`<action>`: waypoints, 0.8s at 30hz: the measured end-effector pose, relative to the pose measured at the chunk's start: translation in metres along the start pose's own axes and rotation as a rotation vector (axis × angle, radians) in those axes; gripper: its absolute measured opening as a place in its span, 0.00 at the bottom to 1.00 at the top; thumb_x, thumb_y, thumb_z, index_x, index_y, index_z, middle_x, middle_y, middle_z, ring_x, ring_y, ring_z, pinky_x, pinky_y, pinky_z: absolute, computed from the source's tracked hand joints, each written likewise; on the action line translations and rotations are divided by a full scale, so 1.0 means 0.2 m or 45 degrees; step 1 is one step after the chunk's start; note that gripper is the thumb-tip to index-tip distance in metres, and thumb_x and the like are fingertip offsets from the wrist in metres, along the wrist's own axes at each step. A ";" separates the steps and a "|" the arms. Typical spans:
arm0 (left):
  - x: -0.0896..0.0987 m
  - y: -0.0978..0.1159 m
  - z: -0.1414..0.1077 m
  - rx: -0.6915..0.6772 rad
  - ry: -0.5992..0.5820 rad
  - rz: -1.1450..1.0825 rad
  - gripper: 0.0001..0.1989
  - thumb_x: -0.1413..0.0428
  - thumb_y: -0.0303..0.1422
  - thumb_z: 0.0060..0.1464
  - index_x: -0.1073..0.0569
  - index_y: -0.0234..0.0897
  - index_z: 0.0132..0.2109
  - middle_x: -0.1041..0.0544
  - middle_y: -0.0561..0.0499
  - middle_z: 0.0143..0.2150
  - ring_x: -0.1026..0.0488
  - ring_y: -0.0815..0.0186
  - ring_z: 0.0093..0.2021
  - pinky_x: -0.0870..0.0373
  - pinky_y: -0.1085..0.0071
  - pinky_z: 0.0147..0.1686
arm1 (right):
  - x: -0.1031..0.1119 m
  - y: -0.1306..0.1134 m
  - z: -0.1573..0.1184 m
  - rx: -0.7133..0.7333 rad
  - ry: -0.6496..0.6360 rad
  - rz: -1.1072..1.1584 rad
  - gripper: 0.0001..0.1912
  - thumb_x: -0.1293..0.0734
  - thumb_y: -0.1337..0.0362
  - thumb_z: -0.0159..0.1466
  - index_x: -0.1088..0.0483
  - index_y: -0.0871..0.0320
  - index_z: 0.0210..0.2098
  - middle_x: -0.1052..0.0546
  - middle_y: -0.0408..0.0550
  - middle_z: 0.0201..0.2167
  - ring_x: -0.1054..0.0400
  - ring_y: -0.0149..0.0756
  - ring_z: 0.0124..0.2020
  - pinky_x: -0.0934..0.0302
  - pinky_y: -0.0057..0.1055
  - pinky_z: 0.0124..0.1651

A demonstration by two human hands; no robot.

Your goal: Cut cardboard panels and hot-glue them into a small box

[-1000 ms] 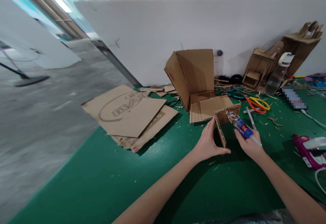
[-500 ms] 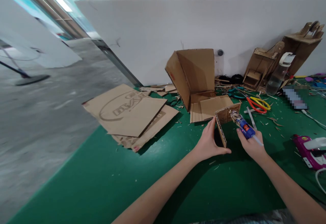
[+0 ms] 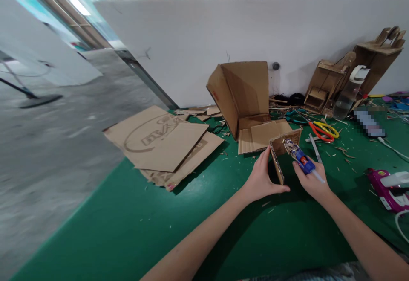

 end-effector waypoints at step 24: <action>0.00 0.01 0.00 -0.016 -0.002 0.039 0.67 0.33 0.56 0.32 0.60 0.41 0.71 0.50 0.33 0.70 0.51 0.39 0.69 0.49 0.40 0.65 | 0.02 -0.03 -0.01 0.050 0.014 -0.050 0.11 0.35 0.55 0.63 0.29 0.56 0.32 0.27 0.42 0.17 0.33 0.32 0.16 0.41 0.25 0.21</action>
Point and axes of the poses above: each hand's wrist, its own z-axis towards the middle knuckle, its own x-axis out of the back of the hand, y = z × x, the point moved 6 cm from there along z, towards the middle knuckle
